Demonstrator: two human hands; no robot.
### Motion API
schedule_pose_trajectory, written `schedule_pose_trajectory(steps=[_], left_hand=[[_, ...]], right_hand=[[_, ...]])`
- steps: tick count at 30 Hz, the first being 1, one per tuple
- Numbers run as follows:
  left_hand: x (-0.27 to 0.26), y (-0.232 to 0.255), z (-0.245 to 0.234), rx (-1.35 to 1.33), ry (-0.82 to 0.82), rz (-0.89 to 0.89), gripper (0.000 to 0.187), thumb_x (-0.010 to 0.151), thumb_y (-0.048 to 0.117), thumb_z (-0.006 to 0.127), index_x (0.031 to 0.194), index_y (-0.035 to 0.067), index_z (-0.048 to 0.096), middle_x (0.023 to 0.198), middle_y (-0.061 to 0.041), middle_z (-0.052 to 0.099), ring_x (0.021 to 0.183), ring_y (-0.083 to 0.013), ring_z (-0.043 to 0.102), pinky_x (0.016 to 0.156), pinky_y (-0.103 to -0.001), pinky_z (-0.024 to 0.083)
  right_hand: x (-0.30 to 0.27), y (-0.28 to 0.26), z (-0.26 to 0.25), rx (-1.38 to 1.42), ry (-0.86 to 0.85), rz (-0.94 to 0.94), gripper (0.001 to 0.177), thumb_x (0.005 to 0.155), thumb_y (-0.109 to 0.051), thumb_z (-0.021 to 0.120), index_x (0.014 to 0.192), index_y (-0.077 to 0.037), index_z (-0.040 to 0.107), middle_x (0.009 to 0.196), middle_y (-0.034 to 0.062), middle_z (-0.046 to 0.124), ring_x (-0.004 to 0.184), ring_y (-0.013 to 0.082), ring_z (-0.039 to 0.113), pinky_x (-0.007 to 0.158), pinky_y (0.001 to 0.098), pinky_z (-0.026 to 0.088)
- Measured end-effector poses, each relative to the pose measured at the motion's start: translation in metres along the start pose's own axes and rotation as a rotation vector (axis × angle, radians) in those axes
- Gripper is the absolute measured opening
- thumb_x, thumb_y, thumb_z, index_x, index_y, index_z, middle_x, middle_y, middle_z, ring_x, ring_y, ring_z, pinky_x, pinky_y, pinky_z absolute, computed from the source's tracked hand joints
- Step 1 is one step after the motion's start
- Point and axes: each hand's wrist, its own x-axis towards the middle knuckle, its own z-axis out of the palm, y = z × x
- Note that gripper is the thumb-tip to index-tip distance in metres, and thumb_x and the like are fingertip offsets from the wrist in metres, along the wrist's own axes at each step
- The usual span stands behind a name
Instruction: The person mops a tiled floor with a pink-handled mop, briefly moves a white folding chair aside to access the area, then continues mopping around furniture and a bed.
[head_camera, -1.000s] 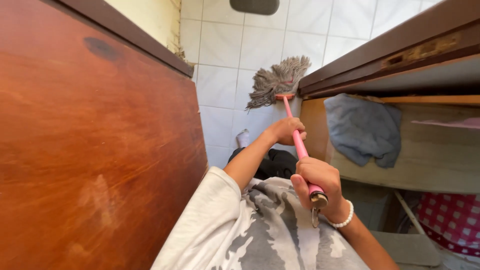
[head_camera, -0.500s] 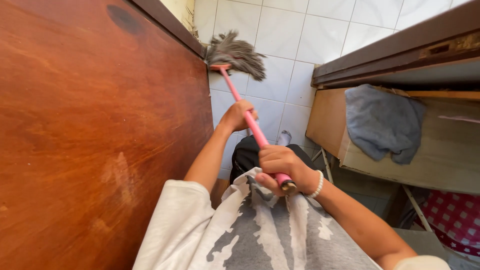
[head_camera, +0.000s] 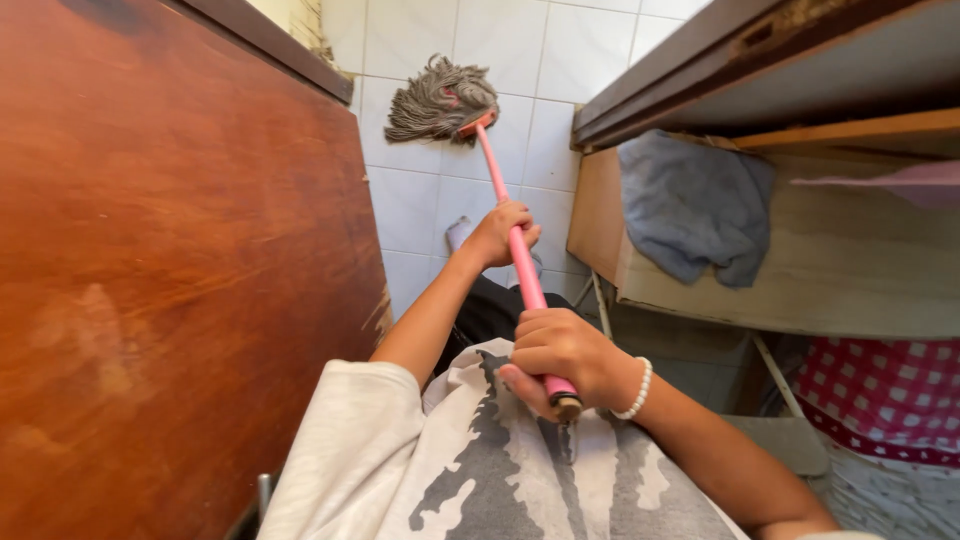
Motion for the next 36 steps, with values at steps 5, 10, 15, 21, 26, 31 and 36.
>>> schedule_pose_trajectory(steps=[5, 10, 15, 21, 26, 31, 36], left_hand=[[0.019, 0.044, 0.047, -0.058, -0.082, 0.146, 0.026, 0.068, 0.018, 0.056, 0.050, 0.009, 0.040, 0.051, -0.011, 0.045, 0.057, -0.0300, 0.051, 0.065, -0.037, 0.042], [0.004, 0.066, 0.062, -0.062, -0.226, 0.107, 0.031, 0.065, 0.024, 0.057, 0.045, 0.012, 0.036, 0.045, -0.005, 0.044, 0.054, -0.0223, 0.050, 0.064, -0.030, 0.042], [-0.036, 0.043, 0.039, 0.153, -0.287, 0.160, 0.028, 0.067, 0.029, 0.051, 0.045, 0.015, 0.042, 0.047, -0.004, 0.048, 0.054, -0.0208, 0.052, 0.064, -0.029, 0.044], [-0.098, 0.017, -0.039, 0.187, -0.186, 0.102, 0.028, 0.070, 0.021, 0.052, 0.045, 0.010, 0.044, 0.046, -0.011, 0.049, 0.054, -0.0277, 0.054, 0.064, -0.034, 0.045], [-0.163, 0.007, -0.062, 0.204, -0.045, -0.085, 0.028, 0.066, 0.019, 0.054, 0.044, 0.010, 0.038, 0.043, -0.009, 0.041, 0.050, -0.0271, 0.047, 0.062, -0.035, 0.044], [-0.209, 0.002, -0.031, 0.053, 0.092, -0.212, 0.033, 0.073, 0.020, 0.056, 0.051, 0.012, 0.033, 0.050, -0.009, 0.040, 0.058, -0.0282, 0.047, 0.083, -0.035, 0.039], [-0.193, 0.023, 0.023, -0.043, 0.131, -0.176, 0.032, 0.074, 0.017, 0.058, 0.050, 0.014, 0.036, 0.057, -0.003, 0.048, 0.069, -0.0225, 0.052, 0.091, -0.036, 0.031]], right_hand=[[-0.043, -0.012, -0.009, -0.088, 0.164, 0.077, 0.037, 0.077, -0.007, 0.043, 0.041, -0.011, 0.037, 0.038, -0.0006, 0.037, 0.032, 0.0146, 0.037, 0.038, 0.0264, 0.038], [-0.051, -0.030, 0.013, -0.228, 0.369, 0.118, 0.041, 0.078, -0.005, 0.042, 0.038, -0.012, 0.035, 0.035, -0.0002, 0.035, 0.028, 0.0144, 0.035, 0.032, 0.0239, 0.033], [-0.045, -0.047, 0.049, -0.217, 0.418, 0.126, 0.040, 0.078, -0.003, 0.044, 0.039, -0.012, 0.036, 0.037, 0.0005, 0.037, 0.029, 0.0161, 0.036, 0.031, 0.0245, 0.032], [-0.034, -0.044, 0.108, -0.041, 0.392, 0.038, 0.040, 0.077, -0.002, 0.046, 0.040, -0.012, 0.033, 0.038, 0.0009, 0.032, 0.031, 0.0165, 0.033, 0.033, 0.0244, 0.031], [-0.040, -0.043, 0.130, 0.141, 0.295, 0.009, 0.040, 0.076, 0.001, 0.045, 0.041, -0.011, 0.032, 0.038, 0.0011, 0.029, 0.033, 0.0165, 0.028, 0.035, 0.0243, 0.031], [-0.054, -0.061, 0.129, 0.231, -0.004, -0.007, 0.035, 0.076, 0.001, 0.044, 0.044, -0.008, 0.032, 0.038, 0.0058, 0.030, 0.034, 0.0235, 0.033, 0.041, 0.0276, 0.035], [-0.092, -0.078, 0.114, 0.156, -0.078, 0.008, 0.032, 0.075, 0.001, 0.046, 0.047, -0.007, 0.033, 0.040, 0.0070, 0.033, 0.036, 0.0248, 0.037, 0.043, 0.0301, 0.038]])
